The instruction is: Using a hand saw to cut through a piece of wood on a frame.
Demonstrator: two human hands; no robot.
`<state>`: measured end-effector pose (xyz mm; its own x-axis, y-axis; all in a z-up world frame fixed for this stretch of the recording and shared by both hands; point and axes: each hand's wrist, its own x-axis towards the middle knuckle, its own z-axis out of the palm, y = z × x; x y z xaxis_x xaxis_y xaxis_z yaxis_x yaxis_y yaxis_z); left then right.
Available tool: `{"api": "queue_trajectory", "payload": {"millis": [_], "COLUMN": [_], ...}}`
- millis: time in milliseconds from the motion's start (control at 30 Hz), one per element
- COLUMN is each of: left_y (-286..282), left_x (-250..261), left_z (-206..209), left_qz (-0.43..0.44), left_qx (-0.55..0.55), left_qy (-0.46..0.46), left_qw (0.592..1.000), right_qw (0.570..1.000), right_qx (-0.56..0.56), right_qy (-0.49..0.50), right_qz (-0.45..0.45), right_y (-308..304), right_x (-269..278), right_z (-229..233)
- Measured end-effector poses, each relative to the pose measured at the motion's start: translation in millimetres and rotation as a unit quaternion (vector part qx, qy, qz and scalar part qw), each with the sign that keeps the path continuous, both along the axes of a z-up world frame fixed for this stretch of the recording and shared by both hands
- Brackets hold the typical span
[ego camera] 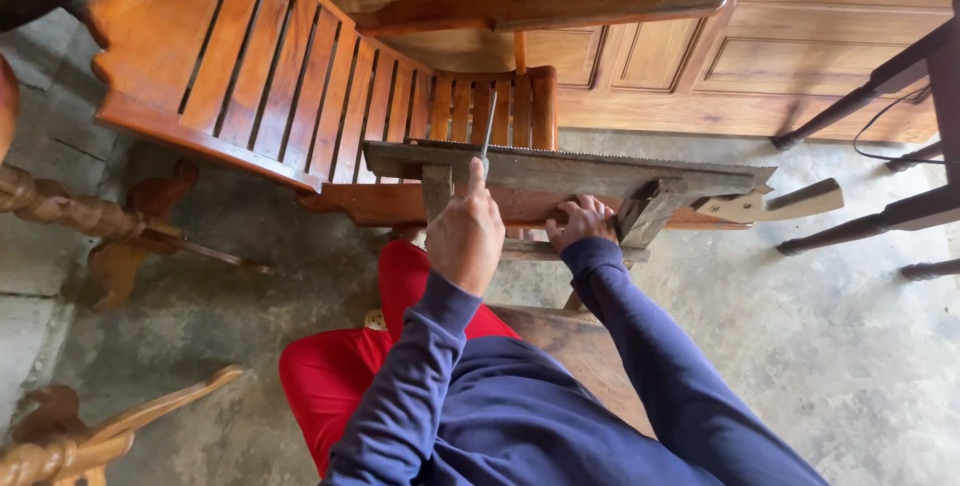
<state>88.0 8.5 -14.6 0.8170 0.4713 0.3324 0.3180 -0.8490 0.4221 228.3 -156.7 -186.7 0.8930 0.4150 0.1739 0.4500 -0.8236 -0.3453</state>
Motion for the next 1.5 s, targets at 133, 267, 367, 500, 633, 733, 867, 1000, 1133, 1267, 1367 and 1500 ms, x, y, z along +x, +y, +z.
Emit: {"api": "queue_trajectory", "payload": {"millis": [133, 267, 367, 500, 633, 733, 867, 1000, 1133, 1267, 1367, 1500], "left_y": [-13.1, -23.7, -12.4, 1.3, -4.0, -17.2, -15.1, -3.8, -3.0, -17.9, -16.5, -2.8], "left_x": [-38.7, -61.6, -36.2, 10.4, -14.8, -50.0, -46.7, -2.7, -17.4, -56.0, -59.3, -14.6], "left_z": [13.5, 19.9, 12.1, 4.2, 5.8, 18.0, 19.1, 0.1, 11.4, 22.7, 20.8, 7.7], "left_qz": [0.001, 0.004, -0.007, -0.003, -0.011, 0.001, 0.008, 0.014, 0.017, 0.000, 0.008, -0.009], "left_qx": [0.002, 0.009, -0.002, 0.008, -0.007, -0.021, -0.016, 0.004, 0.007, -0.014, -0.008, -0.041], "left_qy": [-0.011, 0.009, -0.006, 0.022, -0.006, 0.037, 0.013, -0.005, 0.016, -0.002, -0.012, -0.003], "left_qw": [1.000, 1.000, 1.000, 1.000, 1.000, 0.999, 1.000, 1.000, 1.000, 1.000, 1.000, 0.999], "right_qw": [0.999, 1.000, 1.000, 0.999, 1.000, 1.000, 1.000, 1.000, 1.000, 1.000, 1.000, 1.000], "right_qx": [-0.011, -0.010, -0.001, -0.014, -0.002, 0.003, -0.004, -0.013, -0.007, -0.014, -0.011, -0.014], "right_qy": [0.044, 0.027, 0.021, 0.029, 0.026, 0.011, 0.000, 0.020, 0.026, 0.019, 0.026, 0.024], "right_qz": [-0.005, -0.003, 0.000, 0.001, 0.011, 0.017, 0.011, 0.006, -0.004, 0.009, 0.007, 0.003], "right_y": [3.0, -0.7, -0.9, 2.1, 1.1, 1.5, 2.7, 3.4, 4.7, 3.0, 4.7, 4.5], "right_x": [1.4, -0.8, -0.2, -0.9, -1.6, -0.8, 1.7, -1.4, -2.0, 1.6, -1.2, -1.6], "right_z": [0.4, -2.4, 1.8, 4.0, 1.8, -2.9, -3.5, 3.3, 2.6, -1.1, -1.4, 2.0]}}
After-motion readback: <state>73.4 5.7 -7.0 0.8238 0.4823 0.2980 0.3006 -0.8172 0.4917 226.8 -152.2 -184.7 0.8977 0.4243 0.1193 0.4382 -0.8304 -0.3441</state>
